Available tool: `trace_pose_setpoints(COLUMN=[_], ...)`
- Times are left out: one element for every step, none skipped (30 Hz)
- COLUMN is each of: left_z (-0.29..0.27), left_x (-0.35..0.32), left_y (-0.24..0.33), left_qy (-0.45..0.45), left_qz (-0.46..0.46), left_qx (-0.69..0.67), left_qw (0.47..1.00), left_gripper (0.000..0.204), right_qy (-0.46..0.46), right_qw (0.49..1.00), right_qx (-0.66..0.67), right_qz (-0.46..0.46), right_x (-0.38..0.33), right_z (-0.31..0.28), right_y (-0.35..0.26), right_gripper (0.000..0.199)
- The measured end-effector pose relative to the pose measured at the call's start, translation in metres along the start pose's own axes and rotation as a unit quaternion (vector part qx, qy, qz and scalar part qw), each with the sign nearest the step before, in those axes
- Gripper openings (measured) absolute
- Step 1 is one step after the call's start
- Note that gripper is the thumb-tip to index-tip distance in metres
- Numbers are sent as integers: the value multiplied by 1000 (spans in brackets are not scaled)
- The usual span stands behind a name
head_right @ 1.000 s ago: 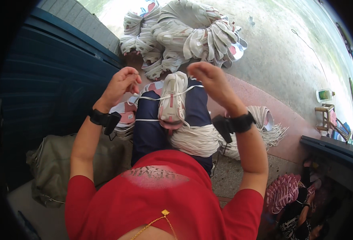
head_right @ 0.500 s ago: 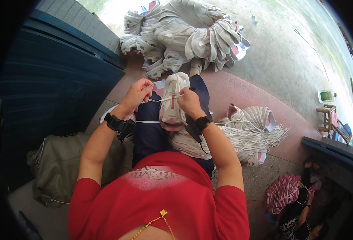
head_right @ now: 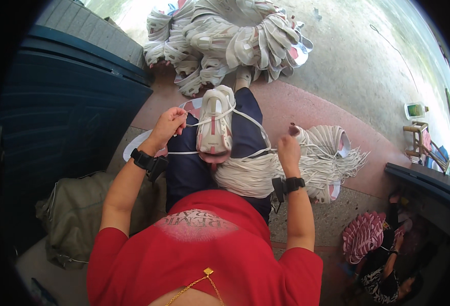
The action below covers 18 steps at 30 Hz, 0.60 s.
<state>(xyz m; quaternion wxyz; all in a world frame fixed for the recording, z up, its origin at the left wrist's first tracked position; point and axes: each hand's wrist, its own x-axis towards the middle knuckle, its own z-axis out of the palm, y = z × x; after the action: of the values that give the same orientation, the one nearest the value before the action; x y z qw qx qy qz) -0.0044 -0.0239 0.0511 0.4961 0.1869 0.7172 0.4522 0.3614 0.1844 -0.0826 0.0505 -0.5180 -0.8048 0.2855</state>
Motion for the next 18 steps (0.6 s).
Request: trace_pose_setpoints(left_z=[1, 3, 8, 12, 16, 19, 21, 22, 24, 26, 27, 28, 29, 28, 29, 29, 31, 34], left_x=[-1, -1, 2, 4, 5, 5, 3, 3, 5, 8, 7, 8, 10, 9, 7, 6, 8, 9], left_y=[-2, -2, -1, -3, -4, -3, -3, -2, -3, -5, -6, -7, -7, -12, -15, -18, -18, -19], left_qy=[3, 6, -4, -12, -18, -22, -23, -26, -27, -18, -3, 10, 16, 30, 42, 41, 36, 32], left_qz=[-8, -14, -6, 0, 7, 11, 16, 21, 42, 39, 33, 27, 21, 10, 0, -2, -2, -2], left_qx=[3, 7, 4, 0, -3, 2, 6, 11, 28, 56, 79, 103, 101, 96, 90, 95, 102, 110], left_qw=[1000, 1000, 1000, 1000, 1000, 1000, 1000, 999, 998, 998, 996, 994, 995, 995, 995, 995, 994, 993], left_gripper=[16, 17, 17, 17, 17, 17, 17, 17, 17, 16, 16, 16, 17, 17, 18, 18, 19, 19], right_qy=[17, 32, -4, -41, -81, -120, -118, -115, -68, -86, -106, -120, -175, -202, -221, -235, -240, -253], right_qw=[998, 992, 987, 978, 972, 963, 966, 969, 977, 960, 938, 912, 827, 765, 696, 624, 581, 576], right_qx=[48, 93, 147, 200, 222, 240, 228, 216, 203, 263, 322, 377, 504, 575, 638, 688, 721, 713], right_qz=[-37, -74, -63, -49, -16, 20, 24, 29, 4, 37, 72, 109, 176, 209, 246, 287, 293, 309], right_x=[10, 19, 27, 35, 39, 43, 49, 55, 63, 70, 74, 78, 81, 75, 68, 61, 53, 51], right_z=[-1, -2, 4, 13, 22, 31, 36, 41, 54, 63, 67, 71, 68, 62, 51, 38, 33, 35], right_y=[-28, -57, -86, -115, -142, -167, -178, -188, -182, -173, -172, -171, -162, -171, -181, -192, -194, -191], right_gripper=[24, 24, 24, 25, 25, 25, 24, 23, 23, 18, 15, 12, 11, 11, 11, 12, 11, 12])
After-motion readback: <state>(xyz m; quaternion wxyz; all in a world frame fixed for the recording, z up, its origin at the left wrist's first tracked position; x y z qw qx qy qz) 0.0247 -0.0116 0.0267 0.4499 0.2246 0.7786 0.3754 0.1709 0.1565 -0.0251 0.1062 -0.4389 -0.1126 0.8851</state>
